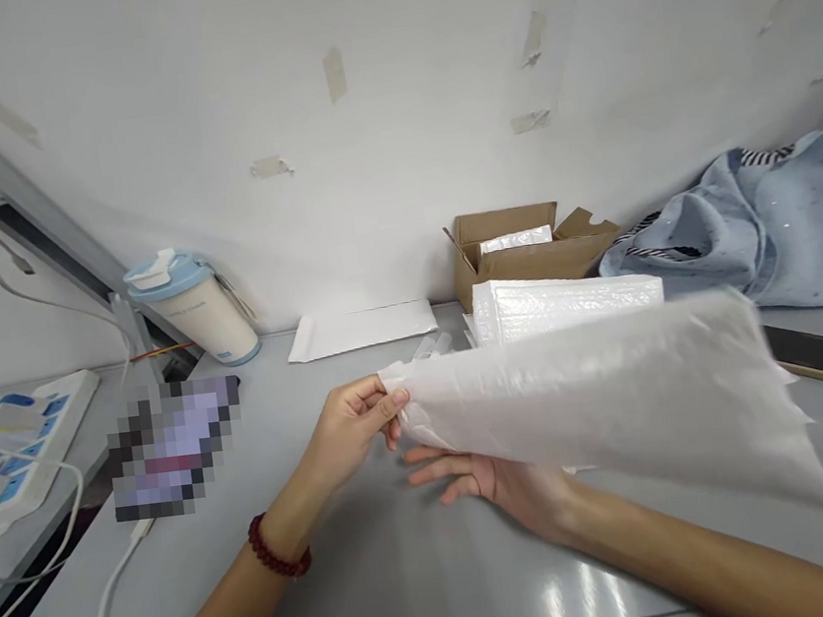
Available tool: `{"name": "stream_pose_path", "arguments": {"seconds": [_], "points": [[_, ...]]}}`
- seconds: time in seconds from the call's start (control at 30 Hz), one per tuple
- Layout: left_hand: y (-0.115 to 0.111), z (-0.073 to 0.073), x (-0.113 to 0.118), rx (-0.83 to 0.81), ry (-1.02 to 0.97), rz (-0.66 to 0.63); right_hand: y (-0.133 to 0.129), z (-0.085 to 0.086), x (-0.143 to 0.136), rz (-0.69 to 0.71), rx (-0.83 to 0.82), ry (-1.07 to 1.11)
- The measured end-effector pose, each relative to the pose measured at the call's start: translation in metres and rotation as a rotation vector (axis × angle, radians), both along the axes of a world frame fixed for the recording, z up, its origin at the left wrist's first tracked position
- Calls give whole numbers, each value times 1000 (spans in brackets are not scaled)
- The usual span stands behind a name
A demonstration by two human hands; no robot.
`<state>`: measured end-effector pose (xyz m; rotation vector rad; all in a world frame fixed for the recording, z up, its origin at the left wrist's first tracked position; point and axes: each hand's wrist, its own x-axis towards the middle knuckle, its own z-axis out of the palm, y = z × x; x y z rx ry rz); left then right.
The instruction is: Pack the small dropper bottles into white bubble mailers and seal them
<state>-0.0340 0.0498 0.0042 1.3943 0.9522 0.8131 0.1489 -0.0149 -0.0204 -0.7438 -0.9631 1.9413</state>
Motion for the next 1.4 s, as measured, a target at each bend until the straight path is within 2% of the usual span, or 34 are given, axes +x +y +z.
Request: {"name": "stream_pose_path", "arguments": {"seconds": [0.13, 0.23, 0.33, 0.43, 0.57, 0.73, 0.87, 0.97, 1.07, 1.17, 1.3, 1.4], "points": [[0, 0, 2, 35, -14, 74, -1, -2, -2, 7, 57, -62], [0, 1, 5, 35, -49, 77, -2, 0, -6, -4, 94, -170], [2, 8, 13, 8, -91, 55, -6, -3, -12, -75, 149, -303], [4, 19, 31, -58, -113, 4, -12, -10, -17, -93, 170, -385], [5, 29, 71, -159, -147, -71, -20, -16, -18, -46, 244, -511], [5, 21, 117, -259, -64, -77, -21, -9, -16, -85, 424, -654], [2, 16, 123, -285, -73, -69, -18, -4, -13, -122, 520, -721], [7, 13, 109, -163, 13, -64, -17, 1, -10, -141, 556, -769], [24, 6, 81, 21, 184, 38, -15, 7, -7, -164, 571, -825], [50, -2, 40, 166, 306, 202, -12, 11, -4, -190, 576, -873], [79, -6, -24, 238, 481, 325, -9, 11, 0, -204, 596, -914], [93, -8, -64, 300, 590, 558, -9, 11, 2, -207, 624, -926]]}}
